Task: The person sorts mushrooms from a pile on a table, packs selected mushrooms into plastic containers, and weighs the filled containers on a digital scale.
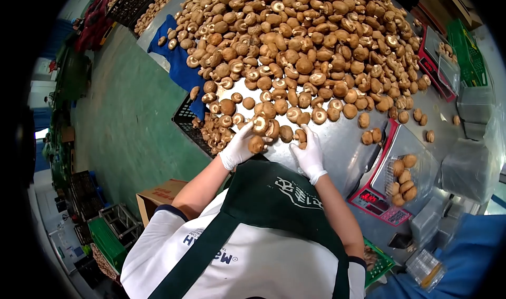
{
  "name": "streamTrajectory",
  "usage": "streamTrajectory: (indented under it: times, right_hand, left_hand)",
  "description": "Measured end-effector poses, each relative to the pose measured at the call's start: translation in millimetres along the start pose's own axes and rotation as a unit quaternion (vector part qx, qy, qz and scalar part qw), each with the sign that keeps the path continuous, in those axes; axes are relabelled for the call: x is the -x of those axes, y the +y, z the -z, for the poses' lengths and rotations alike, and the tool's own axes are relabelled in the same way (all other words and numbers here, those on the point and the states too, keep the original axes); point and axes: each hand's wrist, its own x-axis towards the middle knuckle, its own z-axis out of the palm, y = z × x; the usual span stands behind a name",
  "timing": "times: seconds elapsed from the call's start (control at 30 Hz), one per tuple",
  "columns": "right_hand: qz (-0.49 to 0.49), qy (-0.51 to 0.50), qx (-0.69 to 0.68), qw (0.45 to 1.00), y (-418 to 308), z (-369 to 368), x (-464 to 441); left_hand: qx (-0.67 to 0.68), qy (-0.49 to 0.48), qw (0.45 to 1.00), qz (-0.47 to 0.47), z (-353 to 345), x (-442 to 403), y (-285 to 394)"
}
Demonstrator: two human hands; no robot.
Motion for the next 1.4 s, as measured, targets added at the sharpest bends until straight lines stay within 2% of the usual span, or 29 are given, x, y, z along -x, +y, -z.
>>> streamTrajectory:
  times: [0.1,0.13,0.2,0.27,0.33,0.4,0.43,0.47,0.53,0.57,0.6,0.63,0.67,0.7,0.73,0.8,0.87,0.97,1.0,1.07,1.1,1.13,1.2,1.33,1.4]
  right_hand:
    - [-0.056,-0.041,-0.073,0.995,-2,-12,-1]
    - [-0.036,-0.065,-0.042,0.996,-4,-18,-4]
    - [0.016,-0.126,-0.017,0.992,-23,-27,-5]
    - [-0.006,-0.294,-0.100,0.950,-54,-43,-4]
    - [0.116,-0.401,-0.173,0.892,-63,-74,-8]
    - [0.257,-0.385,-0.118,0.879,-67,-89,-11]
    - [0.227,-0.389,-0.142,0.882,-85,-81,-11]
    - [0.220,-0.342,-0.113,0.906,-94,-71,-11]
    - [0.206,-0.246,-0.052,0.946,-106,-52,-14]
    - [0.231,-0.137,0.001,0.963,-111,-42,-21]
    - [0.278,-0.037,0.100,0.955,-92,-37,-37]
    - [0.259,0.079,0.240,0.932,-90,-25,-42]
    - [0.204,0.110,0.285,0.930,-69,-21,-53]
    - [0.174,0.114,0.297,0.932,-40,-17,-62]
    - [0.205,0.119,0.289,0.927,-31,-10,-63]
    - [0.221,0.108,0.286,0.926,-24,-7,-59]
    - [0.211,0.064,0.286,0.932,-26,-12,-42]
    - [0.216,0.010,0.185,0.959,-27,-15,-19]
    - [0.199,-0.024,0.143,0.969,-27,-13,-13]
    - [0.158,-0.040,0.046,0.986,-14,-14,-6]
    - [0.141,-0.048,-0.003,0.989,-10,-14,-4]
    - [0.062,-0.080,-0.104,0.989,-11,-12,-3]
    - [-0.093,-0.145,-0.298,0.939,-14,-6,-2]
    - [-0.080,-0.143,-0.357,0.920,-17,1,0]
    - [-0.061,-0.133,-0.326,0.934,-17,7,1]
  left_hand:
    - [-0.055,0.010,0.998,-0.025,31,8,-3]
    - [-0.063,0.002,0.997,-0.041,41,11,-4]
    - [-0.124,0.058,0.984,-0.113,57,21,-6]
    - [-0.134,0.104,0.977,-0.127,82,36,0]
    - [-0.182,0.209,0.948,-0.155,84,56,10]
    - [-0.197,0.324,0.906,-0.189,109,62,12]
    - [-0.259,0.371,0.857,-0.246,106,64,16]
    - [-0.286,0.387,0.834,-0.271,102,69,16]
    - [-0.473,0.435,0.687,-0.339,109,64,12]
    - [-0.552,0.411,0.617,-0.381,106,60,8]
    - [-0.578,0.369,0.592,-0.423,76,59,11]
    - [-0.614,0.324,0.568,-0.442,55,51,12]
    - [-0.647,0.278,0.542,-0.458,37,40,14]
    - [-0.665,0.239,0.541,-0.456,22,26,14]
    - [-0.682,0.198,0.539,-0.453,8,12,15]
    - [-0.782,0.142,0.456,-0.400,-23,-14,21]
    - [-0.819,0.140,0.435,-0.347,-19,-46,17]
    - [-0.815,0.148,0.450,-0.333,-13,-55,23]
    - [-0.829,0.125,0.431,-0.333,-16,-49,27]
    - [-0.844,0.070,0.454,-0.277,-18,-29,28]
    - [-0.841,0.035,0.459,-0.283,-12,-21,22]
    - [-0.853,0.013,0.459,-0.248,-6,-14,17]
    - [-0.847,0.022,0.480,-0.228,3,2,8]
    - [-0.779,0.064,0.592,-0.196,12,22,4]
    - [-0.718,0.091,0.656,-0.214,14,27,-1]
